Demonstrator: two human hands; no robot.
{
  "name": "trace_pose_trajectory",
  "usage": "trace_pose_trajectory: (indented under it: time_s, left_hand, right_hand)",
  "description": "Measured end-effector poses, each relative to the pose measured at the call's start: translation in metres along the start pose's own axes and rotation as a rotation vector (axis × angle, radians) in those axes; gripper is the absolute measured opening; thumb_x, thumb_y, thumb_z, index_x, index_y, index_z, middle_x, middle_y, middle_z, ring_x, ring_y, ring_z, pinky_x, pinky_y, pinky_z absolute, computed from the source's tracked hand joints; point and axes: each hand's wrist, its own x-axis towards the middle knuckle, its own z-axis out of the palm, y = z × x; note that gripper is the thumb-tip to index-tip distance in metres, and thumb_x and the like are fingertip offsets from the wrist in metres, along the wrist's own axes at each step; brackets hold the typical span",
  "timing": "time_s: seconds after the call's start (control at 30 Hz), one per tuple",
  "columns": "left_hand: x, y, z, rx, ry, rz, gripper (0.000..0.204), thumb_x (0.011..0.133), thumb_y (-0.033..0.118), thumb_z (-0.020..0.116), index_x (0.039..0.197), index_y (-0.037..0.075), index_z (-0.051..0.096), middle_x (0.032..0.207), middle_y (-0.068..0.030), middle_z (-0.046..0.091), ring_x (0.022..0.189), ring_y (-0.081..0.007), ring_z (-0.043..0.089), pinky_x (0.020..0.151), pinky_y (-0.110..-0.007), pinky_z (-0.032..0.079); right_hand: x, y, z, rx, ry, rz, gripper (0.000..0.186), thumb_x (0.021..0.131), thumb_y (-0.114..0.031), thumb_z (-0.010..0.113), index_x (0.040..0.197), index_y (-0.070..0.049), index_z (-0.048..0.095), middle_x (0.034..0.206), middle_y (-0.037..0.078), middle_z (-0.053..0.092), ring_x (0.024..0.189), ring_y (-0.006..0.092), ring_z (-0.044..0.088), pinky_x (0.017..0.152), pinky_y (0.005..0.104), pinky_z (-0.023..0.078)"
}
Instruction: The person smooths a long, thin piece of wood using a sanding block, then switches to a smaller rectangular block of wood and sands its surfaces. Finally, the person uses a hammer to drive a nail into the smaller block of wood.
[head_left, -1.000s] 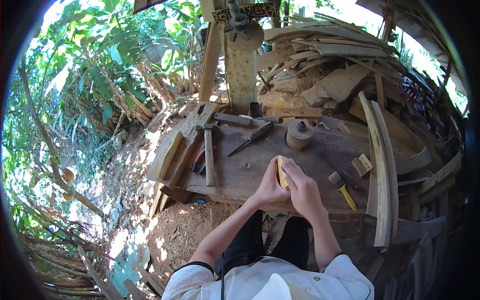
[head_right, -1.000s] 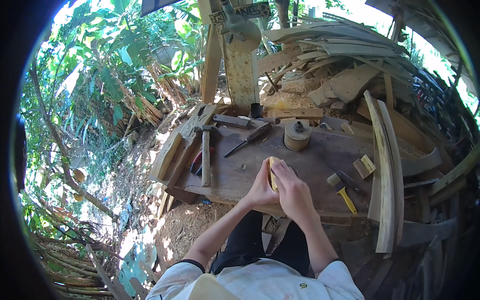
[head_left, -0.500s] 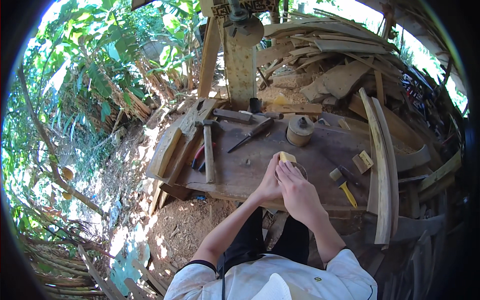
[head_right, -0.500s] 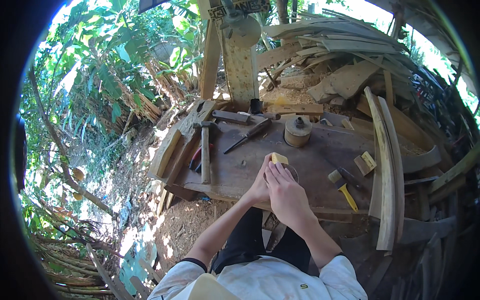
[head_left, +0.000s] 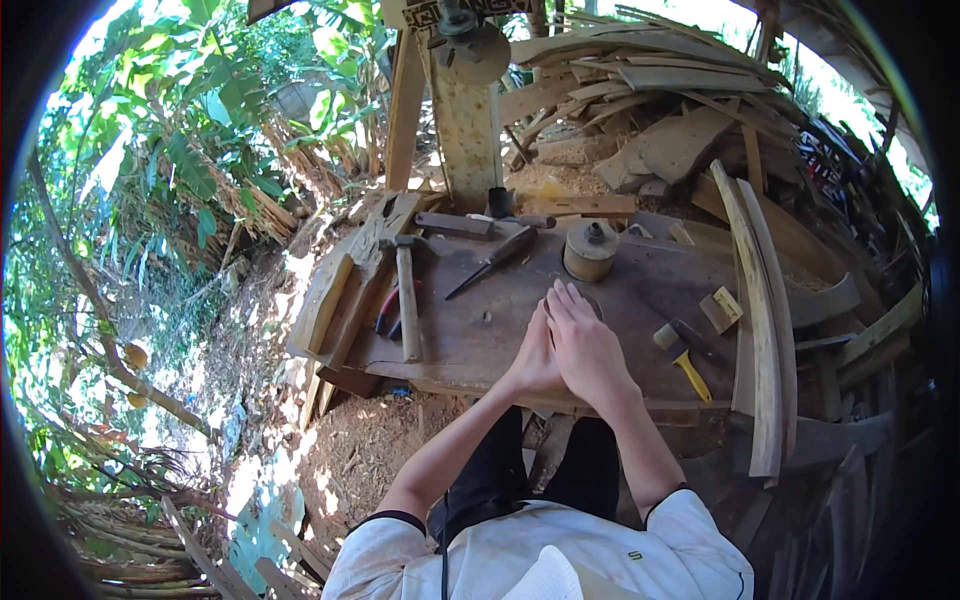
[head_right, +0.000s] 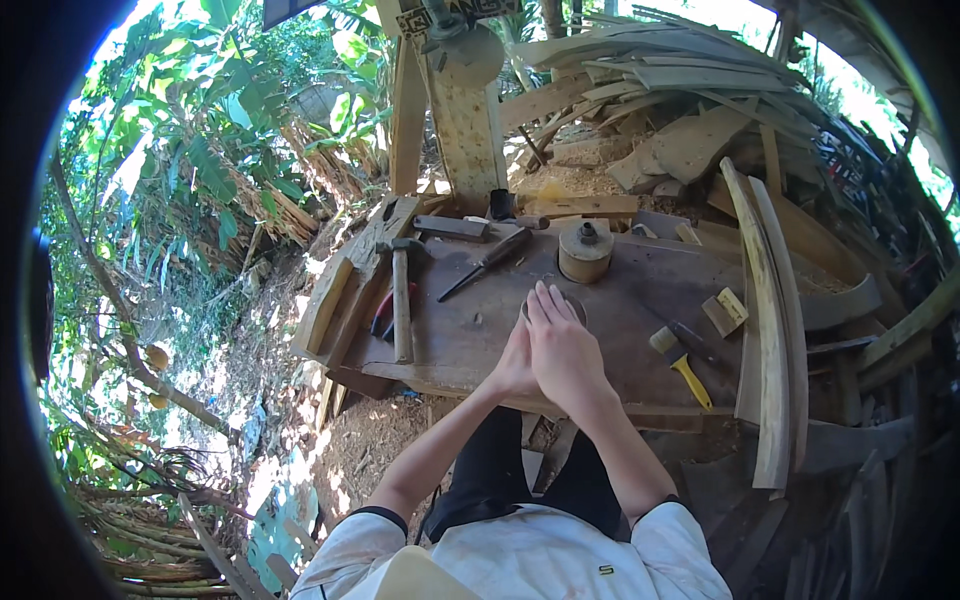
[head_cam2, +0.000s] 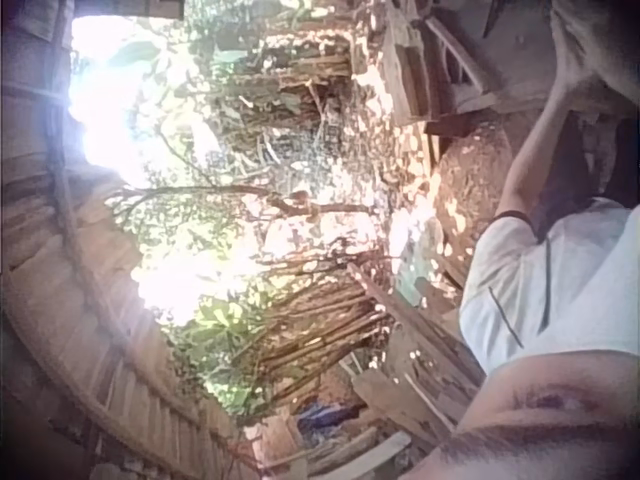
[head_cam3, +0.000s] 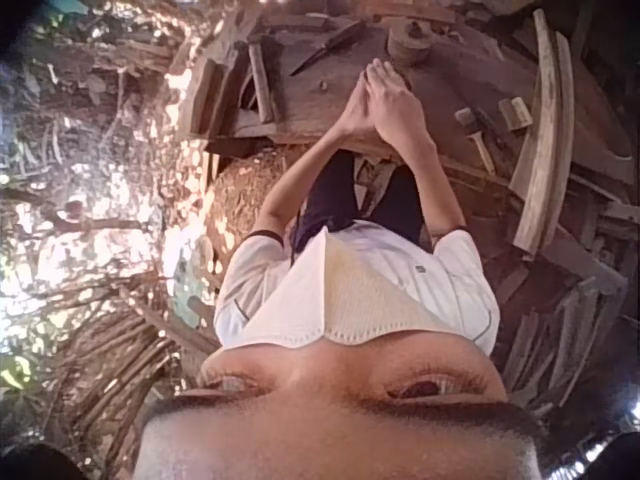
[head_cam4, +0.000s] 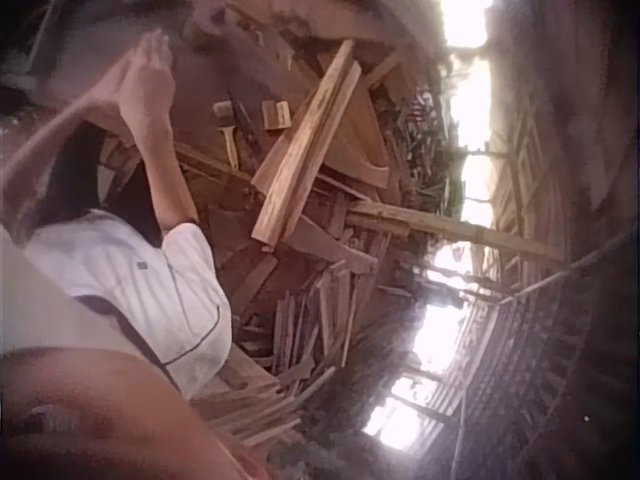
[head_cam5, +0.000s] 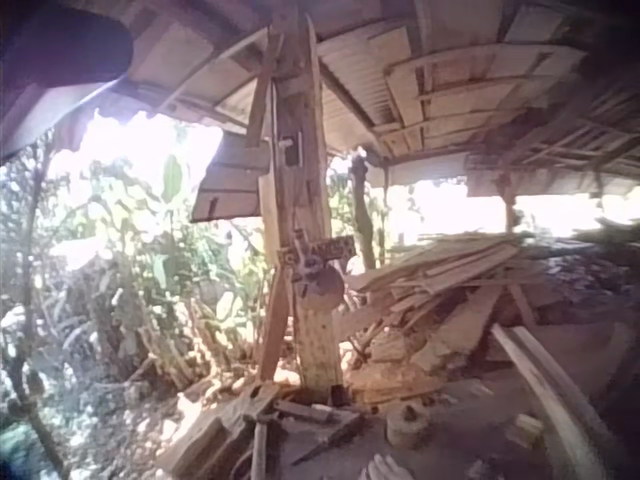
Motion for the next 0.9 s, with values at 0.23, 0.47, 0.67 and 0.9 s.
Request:
trace_pose_trajectory:
  time_s: [0.23, 0.47, 0.67, 0.9]
  left_hand:
    - [-0.005, 0.000, -0.005, -0.059, 0.046, -0.030, 0.072, 0.088, 0.016, 0.080, 0.147, 0.000, 0.041, 0.134, -0.0184, 0.054, 0.129, -0.0314, 0.055, 0.112, -0.040, 0.044]
    - [-0.012, 0.002, -0.010, -0.048, 0.046, -0.074, 0.081, 0.087, 0.015, 0.080, 0.152, -0.002, 0.034, 0.143, -0.0208, 0.053, 0.133, -0.0312, 0.055, 0.113, -0.041, 0.044]
    - [-0.005, 0.008, -0.022, -0.085, -0.023, -0.155, 0.095, 0.078, 0.015, 0.088, 0.152, 0.002, 0.031, 0.141, -0.0211, 0.055, 0.133, -0.0308, 0.057, 0.110, -0.042, 0.048]
    - [-0.002, -0.004, -0.006, 0.112, -0.027, 0.060, 0.086, 0.082, 0.014, 0.085, 0.149, 0.000, 0.033, 0.136, -0.0166, 0.052, 0.131, -0.0306, 0.056, 0.110, -0.041, 0.046]
  right_hand:
    - [-0.008, -0.012, -0.004, 0.069, -0.020, -0.001, 0.048, 0.102, -0.010, 0.055, 0.147, 0.006, 0.055, 0.154, 0.024, 0.057, 0.147, 0.0371, 0.051, 0.120, 0.0450, 0.045]
    - [-0.025, -0.017, -0.012, 0.067, -0.086, -0.111, 0.045, 0.104, -0.012, 0.054, 0.144, 0.009, 0.057, 0.154, 0.028, 0.054, 0.146, 0.0433, 0.050, 0.121, 0.0463, 0.043]
    - [-0.011, -0.009, 0.000, 0.027, -0.052, -0.125, 0.051, 0.097, -0.005, 0.055, 0.145, 0.012, 0.054, 0.152, 0.029, 0.055, 0.148, 0.0415, 0.049, 0.123, 0.0454, 0.041]
    - [-0.007, -0.001, 0.006, -0.055, 0.004, -0.079, 0.051, 0.095, -0.004, 0.056, 0.143, 0.011, 0.054, 0.152, 0.029, 0.055, 0.146, 0.0420, 0.050, 0.122, 0.0450, 0.042]
